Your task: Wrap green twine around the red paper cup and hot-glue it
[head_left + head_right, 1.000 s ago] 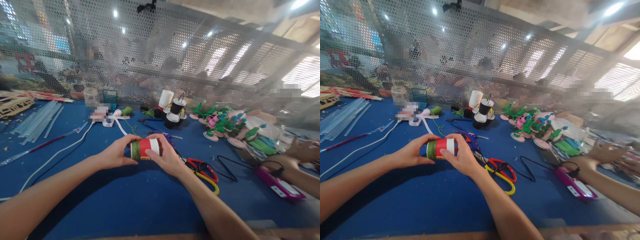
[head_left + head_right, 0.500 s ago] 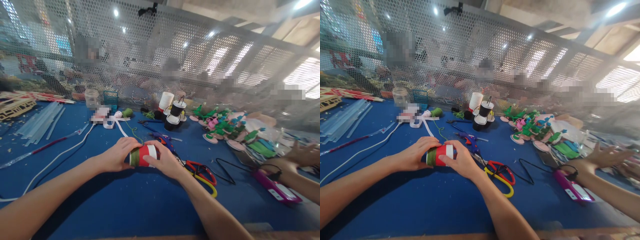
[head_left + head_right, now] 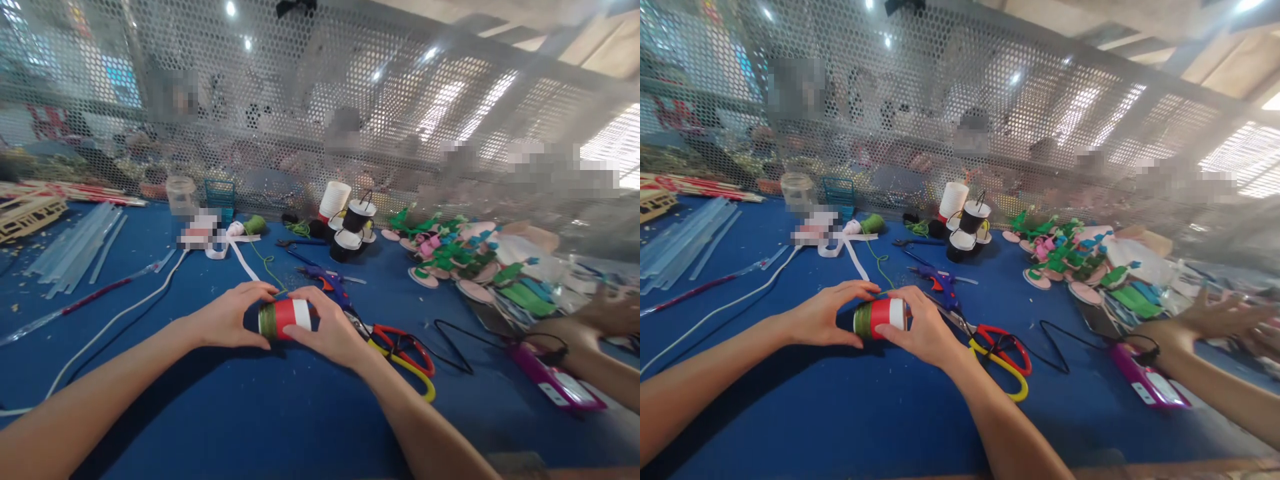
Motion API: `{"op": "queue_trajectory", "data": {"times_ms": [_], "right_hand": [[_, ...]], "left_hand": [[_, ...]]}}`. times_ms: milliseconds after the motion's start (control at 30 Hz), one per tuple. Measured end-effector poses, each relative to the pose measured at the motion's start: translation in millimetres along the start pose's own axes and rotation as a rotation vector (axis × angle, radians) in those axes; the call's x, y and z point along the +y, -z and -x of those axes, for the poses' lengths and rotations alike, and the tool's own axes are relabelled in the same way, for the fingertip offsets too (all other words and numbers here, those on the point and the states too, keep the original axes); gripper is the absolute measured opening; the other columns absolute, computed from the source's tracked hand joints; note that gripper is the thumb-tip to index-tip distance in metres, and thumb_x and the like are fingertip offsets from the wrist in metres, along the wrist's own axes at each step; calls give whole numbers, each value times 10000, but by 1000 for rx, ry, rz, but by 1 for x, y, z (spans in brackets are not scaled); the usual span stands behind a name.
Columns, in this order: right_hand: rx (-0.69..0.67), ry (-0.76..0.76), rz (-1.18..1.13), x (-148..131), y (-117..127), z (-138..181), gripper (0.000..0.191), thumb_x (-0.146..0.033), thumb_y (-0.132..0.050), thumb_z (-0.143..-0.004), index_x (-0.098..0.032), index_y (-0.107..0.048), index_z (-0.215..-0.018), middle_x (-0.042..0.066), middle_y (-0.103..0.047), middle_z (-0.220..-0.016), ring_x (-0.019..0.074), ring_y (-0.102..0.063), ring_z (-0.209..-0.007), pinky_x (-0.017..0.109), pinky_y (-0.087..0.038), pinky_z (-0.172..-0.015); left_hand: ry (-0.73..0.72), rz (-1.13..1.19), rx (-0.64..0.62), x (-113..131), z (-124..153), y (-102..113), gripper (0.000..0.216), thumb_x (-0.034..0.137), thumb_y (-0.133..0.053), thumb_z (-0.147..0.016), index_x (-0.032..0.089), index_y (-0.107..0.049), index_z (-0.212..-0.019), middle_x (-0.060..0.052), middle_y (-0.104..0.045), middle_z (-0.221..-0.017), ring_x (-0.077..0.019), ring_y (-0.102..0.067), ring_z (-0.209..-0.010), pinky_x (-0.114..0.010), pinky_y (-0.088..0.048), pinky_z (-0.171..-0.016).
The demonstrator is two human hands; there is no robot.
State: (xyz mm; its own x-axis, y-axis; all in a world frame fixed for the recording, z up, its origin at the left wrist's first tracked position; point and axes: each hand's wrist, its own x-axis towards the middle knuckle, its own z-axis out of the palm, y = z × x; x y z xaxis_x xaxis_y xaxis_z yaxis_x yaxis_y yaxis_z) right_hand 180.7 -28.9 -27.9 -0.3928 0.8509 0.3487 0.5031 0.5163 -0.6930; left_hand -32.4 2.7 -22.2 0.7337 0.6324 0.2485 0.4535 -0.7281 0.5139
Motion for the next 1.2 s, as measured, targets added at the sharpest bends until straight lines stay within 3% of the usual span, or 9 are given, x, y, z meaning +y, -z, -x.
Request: {"op": "queue_trajectory", "data": {"times_ms": [233,400,533,667,767,933,1067,1200], "right_hand": [[73,50,68,3,-2,0,372,-301,-645,-689,-206,-491,-1014,94,-560,-1003,229,-554,-939,414,-466,-796],[149,6,83,4,-7,0,378,-322,-649,-677,-180,-497,-993,117,-554,-993,238,-560,-913,421,-468,-785],[131,-72,-18,4,-7,-2,361,-351,-638,-683,-178,-509,-974,124,-564,-986,230,-576,-878,376,-494,-739],[251,-186,-66,9,13,-7,303,-400,-520,-766,-159,-527,-950,138,-596,-965,217,-591,-864,344,-497,-715],[398,-343,88,13,38,-12,295,-415,-451,-797,-149,-562,-855,106,-639,-821,206,-608,-772,345,-479,-704],[235,-528,420,32,57,-20,212,-344,-503,-758,-157,-602,-748,108,-648,-769,240,-612,-770,346,-445,-687],[140,-553,413,58,49,-26,261,-272,-620,-639,-208,-469,-436,57,-559,-510,232,-592,-626,307,-418,-571],[144,-574,356,73,47,-28,249,-186,-629,-583,-219,-432,-434,34,-539,-495,210,-575,-592,281,-393,-527]], "left_hand": [[120,8,-16,2,-2,1,571,390,-727,-605,143,-495,-1065,-126,-607,-1080,-276,-567,-1014,-428,-443,-869],[147,83,24,3,-4,2,496,358,-695,-648,151,-498,-1054,-99,-608,-1044,-240,-583,-971,-394,-454,-862],[135,141,15,0,-4,0,477,338,-686,-658,168,-491,-1059,-77,-601,-1031,-216,-597,-933,-372,-479,-836],[95,84,15,-4,-3,-2,490,321,-676,-673,186,-476,-1101,-85,-586,-1073,-221,-590,-940,-379,-478,-828],[49,37,-1,-4,-2,-1,527,316,-653,-704,200,-437,-1171,-98,-562,-1132,-228,-571,-992,-374,-465,-853],[24,-17,7,-5,-2,-2,443,324,-649,-711,191,-479,-1098,-98,-582,-1090,-233,-572,-1000,-362,-474,-851],[51,-45,33,-6,0,-3,451,336,-665,-694,205,-482,-1086,-87,-589,-1101,-236,-573,-1022,-375,-470,-874],[49,-73,37,-8,1,-5,457,365,-654,-703,204,-474,-1092,-93,-589,-1123,-237,-564,-1052,-389,-462,-899]]}}
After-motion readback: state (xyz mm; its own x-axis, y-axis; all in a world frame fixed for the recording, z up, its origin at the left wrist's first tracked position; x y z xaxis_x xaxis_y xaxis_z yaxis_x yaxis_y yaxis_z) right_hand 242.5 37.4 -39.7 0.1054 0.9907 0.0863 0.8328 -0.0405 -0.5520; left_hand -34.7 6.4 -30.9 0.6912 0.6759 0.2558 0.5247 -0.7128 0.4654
